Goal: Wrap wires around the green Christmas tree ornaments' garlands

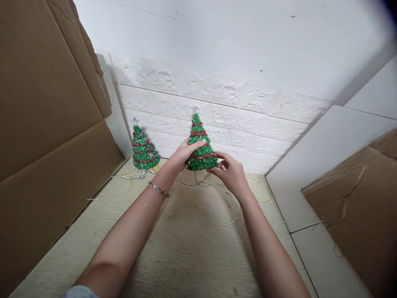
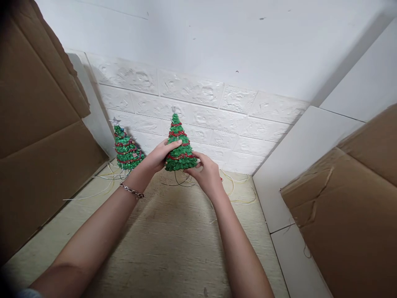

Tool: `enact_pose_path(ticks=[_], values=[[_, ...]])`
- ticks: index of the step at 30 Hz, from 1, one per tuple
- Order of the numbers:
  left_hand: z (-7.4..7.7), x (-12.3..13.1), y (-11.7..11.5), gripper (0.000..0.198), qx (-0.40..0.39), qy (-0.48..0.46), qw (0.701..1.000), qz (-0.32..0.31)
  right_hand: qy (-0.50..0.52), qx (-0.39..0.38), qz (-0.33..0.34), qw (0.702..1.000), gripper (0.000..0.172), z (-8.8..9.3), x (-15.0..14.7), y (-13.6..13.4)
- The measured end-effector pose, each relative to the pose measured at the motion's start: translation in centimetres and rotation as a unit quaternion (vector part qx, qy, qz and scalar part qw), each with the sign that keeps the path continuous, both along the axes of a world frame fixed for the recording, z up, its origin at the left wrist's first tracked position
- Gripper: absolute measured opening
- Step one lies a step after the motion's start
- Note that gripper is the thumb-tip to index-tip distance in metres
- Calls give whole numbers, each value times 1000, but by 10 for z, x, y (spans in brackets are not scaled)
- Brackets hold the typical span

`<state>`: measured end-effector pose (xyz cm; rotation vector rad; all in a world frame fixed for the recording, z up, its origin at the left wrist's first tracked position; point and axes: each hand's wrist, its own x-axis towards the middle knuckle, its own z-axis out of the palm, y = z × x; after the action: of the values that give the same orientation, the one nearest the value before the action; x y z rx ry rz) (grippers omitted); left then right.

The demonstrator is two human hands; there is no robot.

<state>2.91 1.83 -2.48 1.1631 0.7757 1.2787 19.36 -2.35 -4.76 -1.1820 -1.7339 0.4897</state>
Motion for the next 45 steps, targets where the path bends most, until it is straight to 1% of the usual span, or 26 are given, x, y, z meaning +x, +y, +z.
enact_pose_path(ticks=[2, 3, 6, 7, 8, 10, 11, 13, 15, 16, 18, 21, 24, 26, 28, 30, 32, 34, 36, 38, 40, 41, 43, 45], values=[[1, -1, 1, 33, -1, -22, 1000, 7, 47, 7, 8, 999, 52, -3, -1, 2], [1, -1, 1, 32, 1, -32, 999, 9, 76, 4, 21, 997, 56, -5, -1, 5], [3, -3, 1, 30, 2, -41, 999, 27, 159, -31, 57, 985, 76, -16, 5, 15], [4, -4, 1, 30, -1, -41, 999, 33, 171, -45, 53, 983, 78, -20, 9, 19], [4, -6, 1, 30, -3, -42, 998, 36, 160, -56, 35, 985, 73, -25, 13, 23], [6, -9, 1, 30, -5, -48, 998, 36, 74, -89, -25, 993, 53, -34, 22, 30], [6, -11, 2, 30, -5, -50, 998, 35, 8, -109, -49, 993, 50, -39, 26, 33], [7, -15, 3, 30, -6, -51, 998, 34, -87, -144, -66, 984, 45, -49, 32, 36], [8, -18, 4, 32, -10, -50, 998, 35, -144, -174, -63, 972, 32, -58, 33, 36], [8, -19, 4, 33, -10, -48, 998, 32, -168, -188, -65, 966, 31, -62, 32, 36], [10, -21, 3, 34, -6, -43, 999, 20, -207, -217, -73, 951, 35, -67, 28, 36], [12, -22, 0, 38, 1, -22, 1000, 11, -235, -252, -83, 935, 41, -69, 20, 34], [14, -22, -5, 41, 15, 5, 1000, -2, -233, -292, -74, 925, 40, -65, 17, 31], [15, -21, -8, 39, 27, 20, 999, -31, -217, -314, -70, 922, 36, -59, 20, 29], [16, -20, -10, 37, 29, 30, 997, -71, -193, -313, -87, 926, 32, -50, 26, 28], [16, -18, -11, 35, 22, 35, 993, -107, -163, -282, -127, 937, 27, -38, 34, 28], [15, -17, -11, 35, 11, 41, 989, -140, -130, -229, -177, 948, 23, -26, 42, 27], [13, -15, -11, 38, -2, 48, 983, -177, -100, -173, -220, 955, 23, -14, 47, 24], [11, -12, -11, 42, -10, 50, 975, -216, -32, -128, -235, 963, 25, -4, 47, 20], [9, -9, -12, 44, -12, 47, 968, -247, 88, -111, -199, 970, 26, 3, 42, 15], [6, -6, -12, 44, -13, 47, 960, -274, 213, -119, -123, 962, 27, 8, 34, 11], [5, -4, -12, 43, -14, 50, 956, -289, 253, -129, -82, 955, 28, 9, 30, 9], [1, -1, -12, 41, -16, 57, 948, -312, 294, -149, -16, 944, 30, 10, 21, 7], [-1, 1, -12, 40, -22, 68, 943, -326, 308, -169, 20, 936, 30, 9, 16, 5]])
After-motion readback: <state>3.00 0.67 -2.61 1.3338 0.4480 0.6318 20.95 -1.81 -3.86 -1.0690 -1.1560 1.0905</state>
